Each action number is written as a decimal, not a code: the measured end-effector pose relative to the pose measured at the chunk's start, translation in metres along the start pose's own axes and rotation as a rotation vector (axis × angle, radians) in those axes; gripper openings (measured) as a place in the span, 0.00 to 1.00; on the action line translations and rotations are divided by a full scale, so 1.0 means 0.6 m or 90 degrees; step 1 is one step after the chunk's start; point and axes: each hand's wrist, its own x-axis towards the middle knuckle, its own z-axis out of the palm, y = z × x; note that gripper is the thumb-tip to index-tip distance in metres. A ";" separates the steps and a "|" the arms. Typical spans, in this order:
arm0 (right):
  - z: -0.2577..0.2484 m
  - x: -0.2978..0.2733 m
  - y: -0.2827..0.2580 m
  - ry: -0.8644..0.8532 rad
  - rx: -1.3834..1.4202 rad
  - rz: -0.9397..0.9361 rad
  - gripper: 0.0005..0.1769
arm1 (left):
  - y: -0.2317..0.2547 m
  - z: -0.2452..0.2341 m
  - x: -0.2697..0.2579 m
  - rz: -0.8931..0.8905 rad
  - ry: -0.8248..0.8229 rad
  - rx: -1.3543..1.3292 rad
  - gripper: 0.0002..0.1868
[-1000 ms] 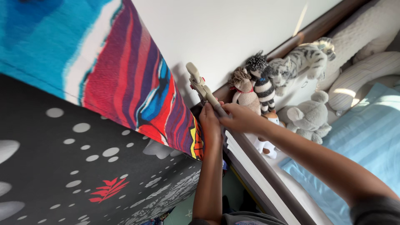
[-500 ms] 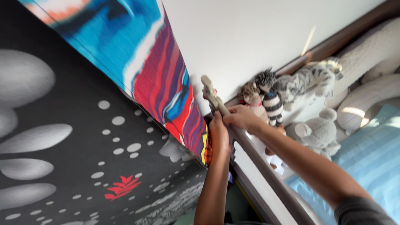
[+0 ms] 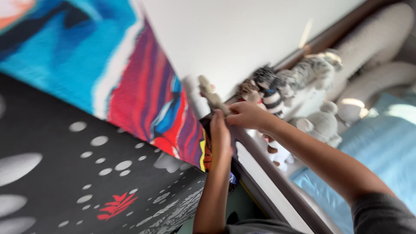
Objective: The person secures a mesh bed guardrail by adjusting and tucking the fabric around the frame and under the mattress by hand.
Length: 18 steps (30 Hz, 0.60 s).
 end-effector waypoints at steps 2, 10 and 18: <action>0.020 -0.019 -0.008 0.004 -0.141 -0.055 0.24 | 0.004 0.003 -0.009 0.044 0.017 0.074 0.27; 0.093 -0.298 -0.069 0.141 -0.305 -0.043 0.35 | 0.017 0.001 -0.102 0.232 -0.088 0.295 0.44; 0.173 -0.536 -0.045 0.334 -0.588 0.063 0.27 | 0.018 0.020 -0.293 0.483 -0.361 0.602 0.40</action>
